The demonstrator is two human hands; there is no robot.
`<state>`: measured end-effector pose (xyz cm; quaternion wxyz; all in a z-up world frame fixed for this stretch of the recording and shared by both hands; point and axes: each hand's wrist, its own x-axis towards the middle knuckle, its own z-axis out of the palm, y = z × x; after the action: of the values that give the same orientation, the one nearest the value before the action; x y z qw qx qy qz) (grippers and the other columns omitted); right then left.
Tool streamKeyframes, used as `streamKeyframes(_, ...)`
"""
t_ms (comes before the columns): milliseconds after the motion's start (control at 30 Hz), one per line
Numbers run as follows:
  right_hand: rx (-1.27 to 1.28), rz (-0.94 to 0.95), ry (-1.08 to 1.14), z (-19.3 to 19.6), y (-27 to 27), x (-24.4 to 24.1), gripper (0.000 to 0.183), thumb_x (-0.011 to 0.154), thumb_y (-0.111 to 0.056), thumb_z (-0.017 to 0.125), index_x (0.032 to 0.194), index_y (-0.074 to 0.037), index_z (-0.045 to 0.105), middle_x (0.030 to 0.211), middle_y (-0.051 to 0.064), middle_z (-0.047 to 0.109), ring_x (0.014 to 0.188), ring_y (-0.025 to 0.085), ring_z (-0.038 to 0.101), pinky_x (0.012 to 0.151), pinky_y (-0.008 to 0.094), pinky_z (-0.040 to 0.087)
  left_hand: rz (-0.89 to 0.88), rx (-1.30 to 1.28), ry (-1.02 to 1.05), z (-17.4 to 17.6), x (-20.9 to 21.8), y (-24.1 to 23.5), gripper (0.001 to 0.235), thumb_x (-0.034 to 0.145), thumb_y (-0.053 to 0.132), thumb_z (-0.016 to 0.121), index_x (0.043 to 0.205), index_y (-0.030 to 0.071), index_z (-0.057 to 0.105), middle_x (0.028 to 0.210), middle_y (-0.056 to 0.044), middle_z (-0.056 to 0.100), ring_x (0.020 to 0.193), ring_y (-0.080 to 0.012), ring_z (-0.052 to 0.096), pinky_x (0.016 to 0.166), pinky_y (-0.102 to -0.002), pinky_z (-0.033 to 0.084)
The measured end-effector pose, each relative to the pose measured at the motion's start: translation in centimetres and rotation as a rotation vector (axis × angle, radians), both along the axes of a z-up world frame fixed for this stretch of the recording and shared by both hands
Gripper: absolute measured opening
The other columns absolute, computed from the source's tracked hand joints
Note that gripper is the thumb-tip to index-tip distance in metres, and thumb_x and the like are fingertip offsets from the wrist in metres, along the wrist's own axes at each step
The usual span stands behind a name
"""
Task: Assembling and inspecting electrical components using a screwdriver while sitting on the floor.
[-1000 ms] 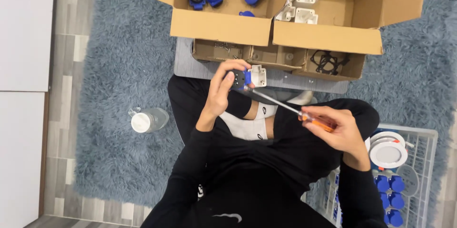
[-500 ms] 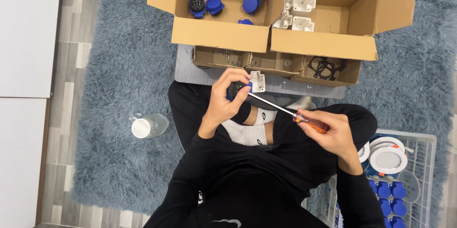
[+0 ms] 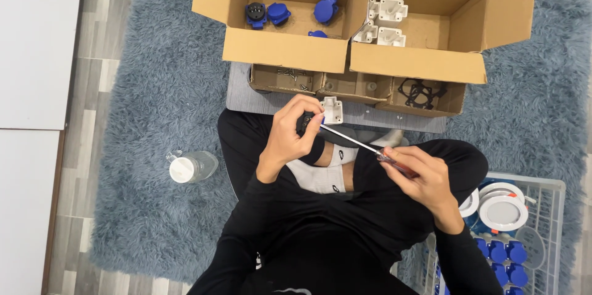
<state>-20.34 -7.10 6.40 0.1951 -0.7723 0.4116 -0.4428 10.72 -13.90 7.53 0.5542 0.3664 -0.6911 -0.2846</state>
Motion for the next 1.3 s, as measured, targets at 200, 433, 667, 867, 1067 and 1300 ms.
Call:
streamKeyframes(200,0.05,0.011,-0.043,-0.4,0.2,-0.3,0.021,0.085,-0.006,0.089,0.106,-0.006,0.087,0.094,0.011,0.085,0.071,0.029,0.081,0.06,0.035,0.061,-0.004,-0.009,0.008,0.2,0.0,0.0,0.015,0.105,0.014,0.074,0.092,0.008,0.07,0.095,-0.009,0.077,0.086,-0.0314,0.077,0.078,-0.038,0.061)
streamKeyframes(433,0.168,0.061,-0.12,-0.5,0.3,-0.2,0.021,0.085,-0.005,0.088,0.107,-0.004,0.086,0.094,0.014,0.085,0.076,0.029,0.083,0.066,0.036,0.063,-0.011,0.007,-0.012,0.4,0.1,0.2,0.016,0.106,0.012,0.071,0.09,0.008,0.07,0.093,-0.008,0.077,0.084,-0.0306,0.076,0.077,-0.037,0.061)
streamKeyframes(667,0.81,0.265,-0.574,-4.3,0.3,-2.3,0.036,0.097,0.006,0.068,0.133,0.003,0.075,0.074,0.02,0.078,0.038,0.002,0.046,0.032,0.019,0.036,-0.025,0.016,-0.022,0.5,0.0,0.1,0.015,0.104,0.01,0.072,0.09,0.007,0.07,0.092,-0.009,0.077,0.083,-0.0316,0.076,0.076,-0.038,0.061)
streamKeyframes(867,0.588,0.161,-0.35,-1.2,-0.1,-1.0,0.033,0.089,0.002,0.08,0.121,0.001,0.082,0.075,0.018,0.085,0.056,0.006,0.065,0.046,0.025,0.052,0.005,0.022,0.007,0.5,-0.2,-0.1,0.014,0.106,0.009,0.07,0.092,0.007,0.069,0.094,-0.011,0.077,0.085,-0.0324,0.076,0.076,-0.039,0.061)
streamKeyframes(1067,0.264,0.045,-0.103,-0.4,0.2,-0.1,0.027,0.084,-0.007,0.09,0.111,-0.004,0.087,0.093,0.013,0.087,0.072,0.02,0.082,0.065,0.033,0.063,-0.024,0.05,-0.024,0.6,0.3,-0.1,0.015,0.105,0.01,0.069,0.09,0.007,0.069,0.09,-0.01,0.076,0.08,-0.0323,0.075,0.073,-0.038,0.06)
streamKeyframes(1300,0.912,0.252,-0.738,-5.1,1.6,0.4,0.036,0.101,0.006,0.064,0.137,0.008,0.07,0.073,0.022,0.07,0.037,0.003,0.034,0.029,0.021,0.029,-0.027,0.046,-0.1,1.3,1.2,-0.4,0.017,0.105,0.01,0.069,0.088,0.007,0.069,0.084,-0.012,0.074,0.076,-0.034,0.073,0.069,-0.04,0.059)
